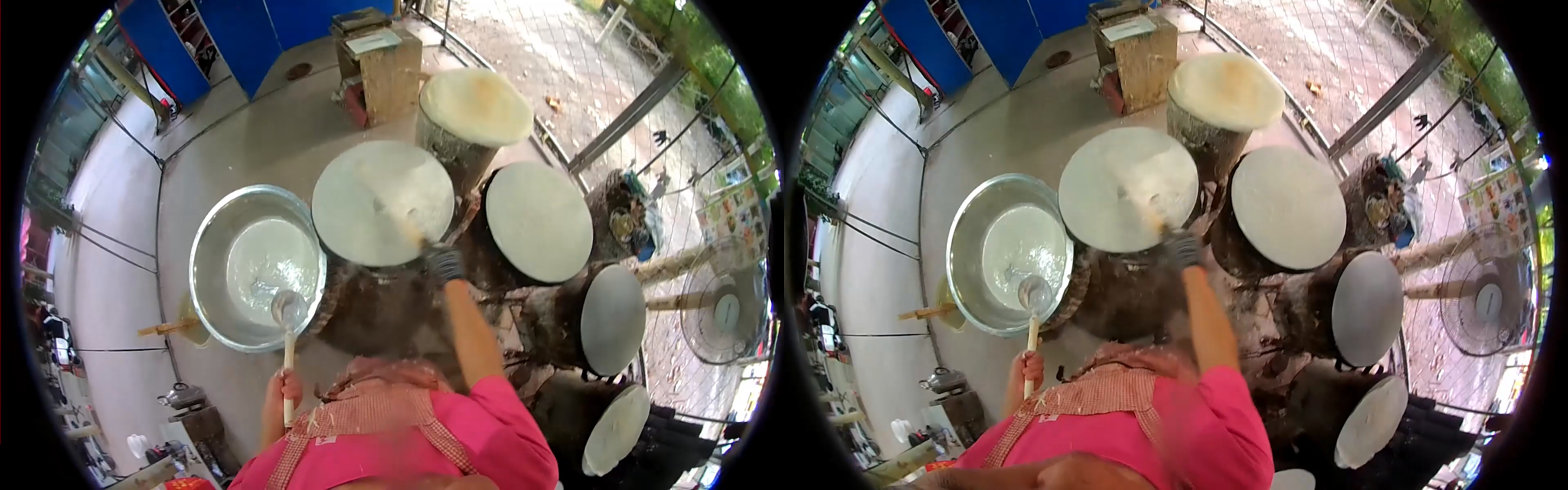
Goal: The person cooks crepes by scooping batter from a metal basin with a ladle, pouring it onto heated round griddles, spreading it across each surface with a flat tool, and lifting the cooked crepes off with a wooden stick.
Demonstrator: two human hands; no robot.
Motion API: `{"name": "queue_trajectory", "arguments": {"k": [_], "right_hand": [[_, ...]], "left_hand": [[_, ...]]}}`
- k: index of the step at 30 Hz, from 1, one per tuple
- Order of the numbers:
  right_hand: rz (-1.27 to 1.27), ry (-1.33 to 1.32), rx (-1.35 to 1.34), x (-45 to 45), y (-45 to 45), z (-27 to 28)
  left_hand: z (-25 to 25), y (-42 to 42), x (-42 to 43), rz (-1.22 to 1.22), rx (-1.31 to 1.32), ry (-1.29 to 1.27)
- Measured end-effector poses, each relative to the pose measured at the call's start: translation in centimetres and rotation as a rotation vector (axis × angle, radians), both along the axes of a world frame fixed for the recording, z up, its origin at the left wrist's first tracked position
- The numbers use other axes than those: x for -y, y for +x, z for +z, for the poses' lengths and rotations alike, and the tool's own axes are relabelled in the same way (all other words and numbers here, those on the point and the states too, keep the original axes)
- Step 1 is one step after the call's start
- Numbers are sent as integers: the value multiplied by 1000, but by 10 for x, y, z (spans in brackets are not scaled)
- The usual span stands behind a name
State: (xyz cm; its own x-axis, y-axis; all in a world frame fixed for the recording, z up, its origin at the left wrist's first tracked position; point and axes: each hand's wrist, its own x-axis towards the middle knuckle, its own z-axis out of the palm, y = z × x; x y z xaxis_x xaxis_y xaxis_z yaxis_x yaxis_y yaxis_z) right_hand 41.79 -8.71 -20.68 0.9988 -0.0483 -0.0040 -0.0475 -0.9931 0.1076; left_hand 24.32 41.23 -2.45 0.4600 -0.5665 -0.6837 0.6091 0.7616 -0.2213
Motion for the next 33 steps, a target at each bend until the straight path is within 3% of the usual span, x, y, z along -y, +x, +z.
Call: {"name": "queue_trajectory", "arguments": {"k": [1, 2, 6, 8, 11, 13, 16, 18, 20, 23, 24, 26, 27, 31, 33], "right_hand": [[15, 244, -161, -15, -24, 134], [-396, 897, -241, -5, -32, 151], [-142, 161, -51, -71, -55, 82], [-701, 801, -42, -103, -60, 78], [-347, 885, 172, -74, -73, 57], [-381, 635, 68, -23, -48, 70], [-775, 719, 72, 13, -5, 127], [-687, 354, 246, 11, 25, 62], [-545, 219, 247, 3, 33, 44], [-286, 337, -25, 8, -3, 104], [-232, 384, -123, 12, -15, 134], [-362, 393, -166, 25, -26, 122], [-493, 349, -109, 23, -34, 85], [-283, 258, 39, 0, -66, 111], [-437, 343, 125, 4, -80, 124]], "left_hand": [[11, 3, -5, -14, 57, 53], [26, 2, -2, -28, 115, 98], [23, 5, -13, 21, 99, 21], [20, 11, -12, 55, 12, 5], [37, 12, -4, 66, -1, 75], [44, 19, -1, 57, 27, 59], [41, 25, 1, 41, 10, -25], [49, 32, 12, 45, -37, 5], [6, 50, -10, 22, 28, -53], [19, 75, 20, 66, 176, 125], [32, 92, 36, -46, 254, 199], [11, 129, 46, -64, 292, 169], [10, 144, 58, -93, 329, 175], [17, 195, 119, -161, 325, 261], [27, 199, 149, -143, 365, 372]]}}
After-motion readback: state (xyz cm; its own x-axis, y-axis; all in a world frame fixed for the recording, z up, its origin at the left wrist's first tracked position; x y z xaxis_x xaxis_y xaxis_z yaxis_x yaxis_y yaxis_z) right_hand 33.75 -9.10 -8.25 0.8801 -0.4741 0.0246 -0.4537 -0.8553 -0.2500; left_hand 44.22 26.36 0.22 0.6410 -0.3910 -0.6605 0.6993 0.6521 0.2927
